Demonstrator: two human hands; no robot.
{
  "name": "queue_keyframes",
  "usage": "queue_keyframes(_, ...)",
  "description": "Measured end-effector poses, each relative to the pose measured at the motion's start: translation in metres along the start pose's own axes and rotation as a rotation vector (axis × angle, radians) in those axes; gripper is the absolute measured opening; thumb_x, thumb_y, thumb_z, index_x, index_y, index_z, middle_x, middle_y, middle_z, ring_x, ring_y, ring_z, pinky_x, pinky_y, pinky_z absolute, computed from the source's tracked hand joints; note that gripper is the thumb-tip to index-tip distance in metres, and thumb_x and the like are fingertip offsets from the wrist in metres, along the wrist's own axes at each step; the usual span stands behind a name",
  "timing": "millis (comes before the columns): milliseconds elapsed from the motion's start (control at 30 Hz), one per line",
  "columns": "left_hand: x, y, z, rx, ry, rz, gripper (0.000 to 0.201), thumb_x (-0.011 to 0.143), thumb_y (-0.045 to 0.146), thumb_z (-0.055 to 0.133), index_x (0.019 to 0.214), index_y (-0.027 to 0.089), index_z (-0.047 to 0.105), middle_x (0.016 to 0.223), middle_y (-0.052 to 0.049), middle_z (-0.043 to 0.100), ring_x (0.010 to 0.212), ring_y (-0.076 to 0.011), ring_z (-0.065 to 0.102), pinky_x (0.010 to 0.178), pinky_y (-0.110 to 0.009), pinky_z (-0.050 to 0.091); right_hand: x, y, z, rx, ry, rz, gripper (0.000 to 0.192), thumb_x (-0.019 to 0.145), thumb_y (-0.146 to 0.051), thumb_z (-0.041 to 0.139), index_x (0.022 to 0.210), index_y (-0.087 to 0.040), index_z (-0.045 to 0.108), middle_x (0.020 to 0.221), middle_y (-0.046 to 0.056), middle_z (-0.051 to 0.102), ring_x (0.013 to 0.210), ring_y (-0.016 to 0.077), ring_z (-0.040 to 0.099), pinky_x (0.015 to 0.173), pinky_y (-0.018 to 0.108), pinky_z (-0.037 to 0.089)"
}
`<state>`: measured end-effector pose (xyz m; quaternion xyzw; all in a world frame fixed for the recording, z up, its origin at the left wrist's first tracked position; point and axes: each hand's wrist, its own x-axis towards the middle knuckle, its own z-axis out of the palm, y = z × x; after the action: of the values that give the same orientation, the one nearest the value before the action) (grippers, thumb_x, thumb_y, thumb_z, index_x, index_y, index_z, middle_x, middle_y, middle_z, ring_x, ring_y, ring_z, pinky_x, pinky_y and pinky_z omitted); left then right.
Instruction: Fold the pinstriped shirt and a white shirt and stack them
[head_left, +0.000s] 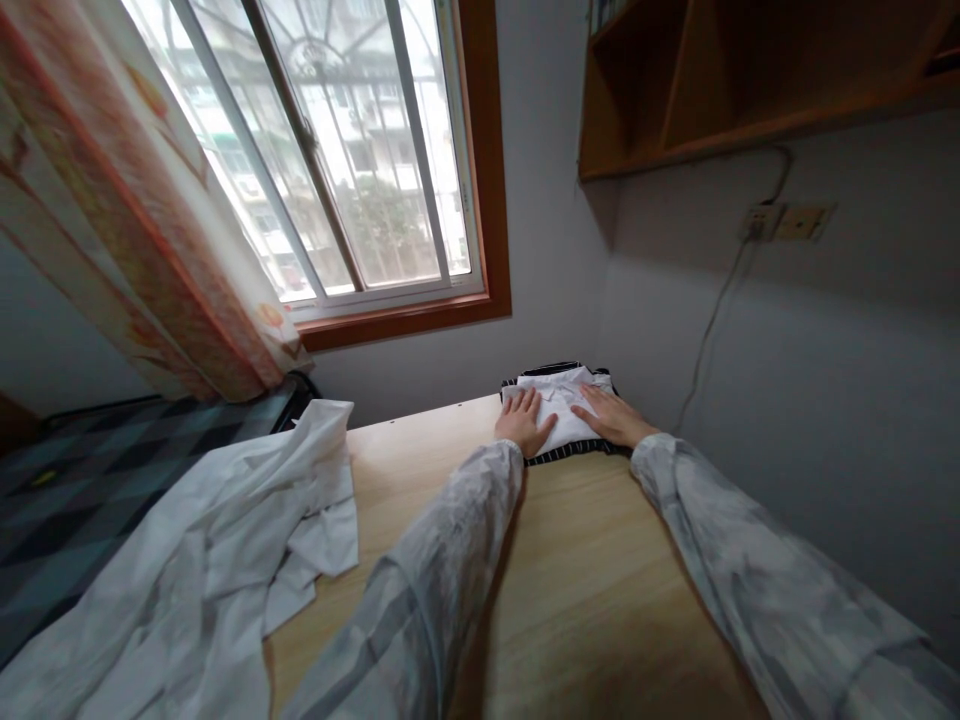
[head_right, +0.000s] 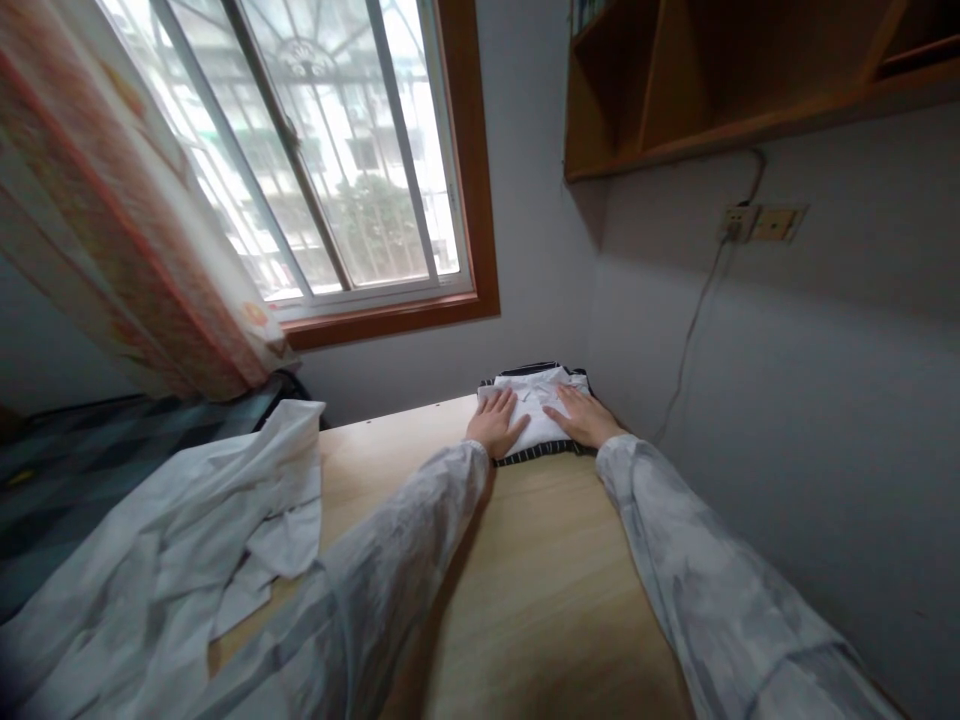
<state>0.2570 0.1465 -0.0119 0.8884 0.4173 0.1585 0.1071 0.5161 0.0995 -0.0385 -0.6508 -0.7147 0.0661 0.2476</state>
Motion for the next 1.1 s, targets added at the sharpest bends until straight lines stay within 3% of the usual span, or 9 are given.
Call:
queue_keyframes(233, -0.017, -0.021, -0.021, 0.042, -0.075, -0.261, 0.095, 0.108, 0.070, 0.032, 0.178, 0.006, 0.027, 0.186, -0.021, 0.019, 0.174, -0.0373, 0.017, 0.141, -0.055, 0.012, -0.010, 0.009, -0.010, -0.067, -0.039, 0.158, 0.080, 0.112, -0.066, 0.034, 0.172, -0.013, 0.044, 0.180, 0.021, 0.038, 0.168, 0.0376, 0.036, 0.136, 0.061, 0.028)
queue_keyframes(367, -0.050, -0.041, -0.047, 0.145, -0.107, -0.224, 0.090, 0.110, 0.069, 0.027, 0.178, 0.009, 0.028, 0.185, -0.019, 0.024, 0.174, -0.0307, 0.023, 0.142, -0.051, 0.014, -0.020, 0.003, -0.020, -0.147, 0.038, 0.297, 0.082, 0.112, -0.065, 0.030, 0.169, -0.009, 0.046, 0.176, 0.024, 0.045, 0.165, 0.0393, 0.041, 0.135, 0.065, 0.026)
queue_keyframes(433, -0.077, -0.048, -0.057, 0.190, -0.087, -0.166, 0.090, 0.111, 0.070, 0.027, 0.177, 0.010, 0.030, 0.186, -0.017, 0.026, 0.174, -0.0284, 0.024, 0.142, -0.047, 0.015, -0.027, -0.014, -0.022, -0.193, 0.167, 0.238, 0.080, 0.112, -0.062, 0.031, 0.167, -0.005, 0.047, 0.176, 0.025, 0.045, 0.166, 0.0386, 0.039, 0.137, 0.063, 0.024)
queue_keyframes(500, -0.109, -0.054, -0.066, 0.206, -0.095, -0.131, 0.089, 0.111, 0.070, 0.030, 0.177, 0.010, 0.032, 0.185, -0.017, 0.028, 0.173, -0.0287, 0.025, 0.142, -0.046, 0.017, -0.037, -0.044, -0.019, -0.200, 0.303, 0.085, 0.075, 0.113, -0.056, 0.032, 0.166, -0.005, 0.049, 0.176, 0.024, 0.044, 0.167, 0.0368, 0.036, 0.138, 0.060, 0.023)
queue_keyframes(567, -0.146, -0.060, -0.071, 0.205, -0.119, -0.109, 0.087, 0.111, 0.068, 0.033, 0.176, 0.010, 0.035, 0.184, -0.017, 0.030, 0.173, -0.0299, 0.025, 0.142, -0.047, 0.018, -0.050, -0.084, -0.008, -0.152, 0.347, -0.110, 0.069, 0.113, -0.052, 0.036, 0.166, -0.009, 0.050, 0.178, 0.020, 0.044, 0.168, 0.0346, 0.035, 0.139, 0.058, 0.024)
queue_keyframes(667, -0.200, -0.072, -0.077, 0.202, -0.154, -0.107, 0.086, 0.111, 0.066, 0.037, 0.174, 0.008, 0.038, 0.184, -0.019, 0.028, 0.173, -0.0323, 0.026, 0.141, -0.049, 0.021, -0.074, -0.147, 0.018, -0.036, 0.251, -0.348, 0.064, 0.113, -0.048, 0.043, 0.170, -0.018, 0.047, 0.179, 0.013, 0.044, 0.169, 0.0303, 0.035, 0.139, 0.055, 0.027)
queue_keyframes(800, -0.256, -0.089, -0.085, 0.164, -0.159, -0.084, 0.085, 0.111, 0.065, 0.041, 0.175, 0.009, 0.037, 0.184, -0.019, 0.027, 0.173, -0.0336, 0.026, 0.141, -0.052, 0.023, -0.093, -0.204, 0.060, 0.030, -0.032, -0.513, 0.067, 0.112, -0.048, 0.047, 0.172, -0.018, 0.046, 0.180, 0.015, 0.041, 0.167, 0.0299, 0.039, 0.137, 0.053, 0.033)
queue_keyframes(933, -0.285, -0.098, -0.093, 0.110, -0.124, -0.033, 0.079, 0.111, 0.061, 0.047, 0.174, 0.014, 0.041, 0.183, -0.017, 0.031, 0.172, -0.0321, 0.029, 0.141, -0.053, 0.024, -0.089, -0.223, 0.083, -0.006, -0.198, -0.474, 0.068, 0.112, -0.051, 0.048, 0.172, -0.018, 0.048, 0.179, 0.015, 0.041, 0.168, 0.0314, 0.038, 0.137, 0.056, 0.032)
queue_keyframes(1100, -0.293, -0.097, -0.094, 0.063, -0.041, -0.003, 0.071, 0.109, 0.055, 0.054, 0.168, 0.017, 0.051, 0.179, -0.016, 0.043, 0.168, -0.0318, 0.038, 0.140, -0.054, 0.029, -0.085, -0.222, 0.085, -0.039, -0.216, -0.454, 0.068, 0.114, -0.053, 0.044, 0.174, -0.020, 0.045, 0.181, 0.012, 0.036, 0.170, 0.0295, 0.034, 0.138, 0.055, 0.030)
